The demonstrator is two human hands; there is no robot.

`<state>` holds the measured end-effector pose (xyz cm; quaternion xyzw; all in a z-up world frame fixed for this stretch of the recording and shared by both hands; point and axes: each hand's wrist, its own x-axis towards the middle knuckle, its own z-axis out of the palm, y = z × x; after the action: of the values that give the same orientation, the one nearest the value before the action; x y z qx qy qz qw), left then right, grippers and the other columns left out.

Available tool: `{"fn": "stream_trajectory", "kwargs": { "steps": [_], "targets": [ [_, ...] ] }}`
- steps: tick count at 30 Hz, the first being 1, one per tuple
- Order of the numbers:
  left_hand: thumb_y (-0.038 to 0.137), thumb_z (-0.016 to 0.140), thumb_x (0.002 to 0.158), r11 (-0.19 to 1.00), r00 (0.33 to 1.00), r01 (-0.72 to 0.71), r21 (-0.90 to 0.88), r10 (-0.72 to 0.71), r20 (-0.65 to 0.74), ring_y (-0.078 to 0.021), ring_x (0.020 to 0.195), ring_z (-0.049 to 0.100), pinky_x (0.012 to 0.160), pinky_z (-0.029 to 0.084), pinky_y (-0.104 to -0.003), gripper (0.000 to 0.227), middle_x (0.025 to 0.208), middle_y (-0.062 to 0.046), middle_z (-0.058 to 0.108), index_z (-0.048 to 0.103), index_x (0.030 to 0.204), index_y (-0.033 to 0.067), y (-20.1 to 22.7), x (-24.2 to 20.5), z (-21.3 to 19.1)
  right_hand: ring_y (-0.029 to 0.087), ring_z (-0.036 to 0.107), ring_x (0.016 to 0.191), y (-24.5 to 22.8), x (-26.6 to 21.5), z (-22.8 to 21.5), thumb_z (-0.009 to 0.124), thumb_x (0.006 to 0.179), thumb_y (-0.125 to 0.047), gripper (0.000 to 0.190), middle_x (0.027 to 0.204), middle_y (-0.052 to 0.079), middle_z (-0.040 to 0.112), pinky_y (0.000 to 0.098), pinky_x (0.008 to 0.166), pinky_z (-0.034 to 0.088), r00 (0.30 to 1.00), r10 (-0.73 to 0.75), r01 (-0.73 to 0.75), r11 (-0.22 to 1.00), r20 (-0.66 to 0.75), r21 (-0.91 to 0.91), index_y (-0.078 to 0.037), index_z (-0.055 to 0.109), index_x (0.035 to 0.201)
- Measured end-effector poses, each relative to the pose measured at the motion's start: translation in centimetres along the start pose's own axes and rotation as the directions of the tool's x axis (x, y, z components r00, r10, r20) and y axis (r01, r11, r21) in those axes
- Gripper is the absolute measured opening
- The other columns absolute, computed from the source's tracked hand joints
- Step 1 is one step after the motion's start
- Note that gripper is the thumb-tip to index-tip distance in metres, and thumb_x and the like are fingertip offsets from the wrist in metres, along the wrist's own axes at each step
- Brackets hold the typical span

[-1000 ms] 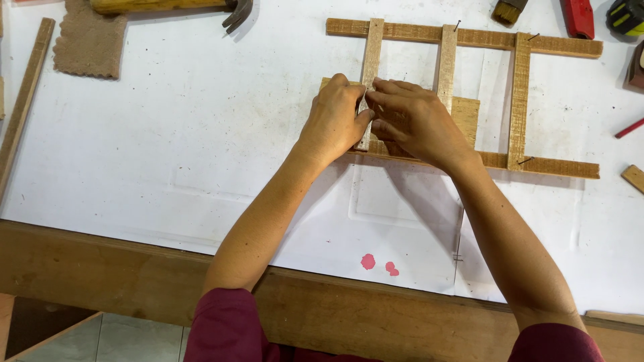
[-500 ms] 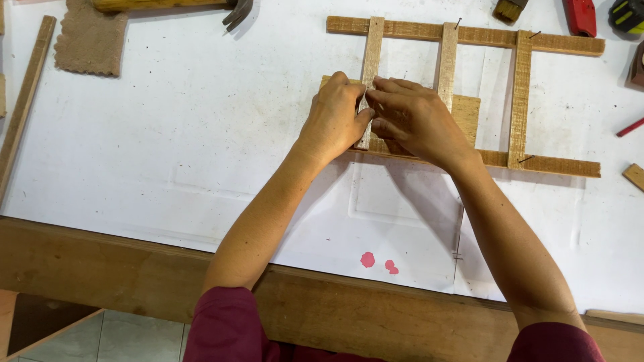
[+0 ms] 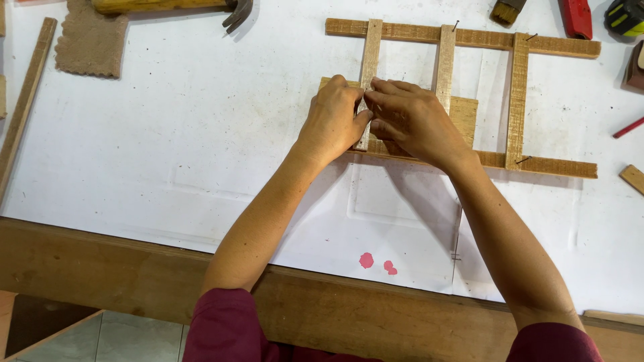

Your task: The person selects thin wooden strips from a pile on the workbench, sands each strip with a sanding block, and measures and marks them using a try square and pencil. They then position the strips across a small wooden frame and hammer nails to attach them, building a ladder-like wooden structure.

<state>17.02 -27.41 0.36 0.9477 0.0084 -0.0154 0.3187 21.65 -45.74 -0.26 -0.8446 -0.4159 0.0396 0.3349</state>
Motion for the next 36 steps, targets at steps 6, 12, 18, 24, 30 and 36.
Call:
{"fn": "stream_trajectory", "kwargs": {
  "steps": [6, 12, 18, 24, 30, 36],
  "targets": [
    [0.019, 0.080, 0.085, 1.000, 1.000, 0.016, -0.015, -0.015, 0.018, -0.0225, 0.093, 0.066, 0.080, 0.059, -0.036, 0.031, 0.101, -0.014, 0.062, 0.074, 0.110, 0.0000, 0.2, 0.0, -0.3, 0.036, 0.056, 0.135, -0.5, 0.1, -0.5, 0.078, 0.088, -0.023, 0.051, 0.146, 0.013, 0.060, 0.0499, 0.110, 0.048, 0.999, 0.032, -0.032, 0.999, 0.015, 0.012, -0.011, 0.067, 0.137],
    [0.015, 0.074, 0.089, 0.999, 0.999, 0.046, -0.002, -0.046, -0.012, -0.0228, 0.088, 0.071, 0.078, 0.061, -0.035, 0.036, 0.108, -0.012, 0.059, 0.067, 0.121, -0.0011, 2.4, -0.1, -2.4, 0.038, 0.052, 0.138, 1.0, 0.0, -0.4, 0.078, 0.092, -0.022, 0.043, 0.148, 0.015, 0.058, 0.0513, 0.111, 0.045, 1.000, -0.003, 0.002, 0.999, -0.026, -0.043, -0.010, 0.068, 0.133],
    [0.013, 0.075, 0.086, 0.977, 0.959, -0.209, 0.045, 0.214, -0.187, -0.0314, 0.098, 0.069, 0.084, 0.058, -0.042, 0.033, 0.108, -0.015, 0.065, 0.070, 0.116, -0.0016, 3.3, 3.5, -1.6, 0.036, 0.059, 0.131, 0.8, 1.1, -4.1, 0.073, 0.092, -0.013, 0.044, 0.144, 0.015, 0.061, 0.0473, 0.109, 0.048, 0.985, 0.024, -0.034, 0.998, -0.170, -0.053, -0.010, 0.069, 0.136],
    [0.009, 0.074, 0.087, 0.923, 0.897, -0.348, 0.165, 0.379, -0.229, -0.0363, 0.103, 0.068, 0.087, 0.057, -0.046, 0.016, 0.105, -0.019, 0.067, 0.071, 0.098, -0.0018, 5.4, 13.8, 0.2, 0.034, 0.069, 0.116, 7.4, 5.2, -9.0, 0.077, 0.093, -0.010, 0.034, 0.127, 0.016, 0.072, 0.0423, 0.100, 0.054, 0.951, -0.058, 0.013, 0.989, -0.304, -0.147, -0.006, 0.074, 0.126],
    [-0.004, 0.067, 0.080, 0.903, 0.899, -0.361, 0.232, 0.403, -0.170, -0.0378, 0.096, 0.072, 0.077, 0.060, -0.048, 0.017, 0.098, -0.021, 0.073, 0.073, 0.095, 0.0018, 5.6, 25.6, 4.0, 0.036, 0.072, 0.085, 14.7, 9.6, -11.7, 0.075, 0.092, -0.012, 0.026, 0.100, 0.019, 0.075, 0.0424, 0.083, 0.057, 0.933, 0.180, -0.255, 0.942, -0.312, -0.217, -0.010, 0.079, 0.118],
    [0.008, 0.073, 0.083, 0.881, 0.934, -0.301, 0.365, 0.349, -0.073, -0.0370, 0.095, 0.072, 0.076, 0.060, -0.047, 0.010, 0.097, -0.022, 0.073, 0.077, 0.092, 0.0057, 4.5, 32.0, 7.3, 0.033, 0.072, 0.087, 23.0, 12.4, -9.8, 0.079, 0.084, -0.015, 0.021, 0.095, 0.013, 0.078, 0.0446, 0.083, 0.058, 0.940, 0.173, -0.258, 0.924, -0.293, -0.282, -0.012, 0.082, 0.105]
  ]
}}
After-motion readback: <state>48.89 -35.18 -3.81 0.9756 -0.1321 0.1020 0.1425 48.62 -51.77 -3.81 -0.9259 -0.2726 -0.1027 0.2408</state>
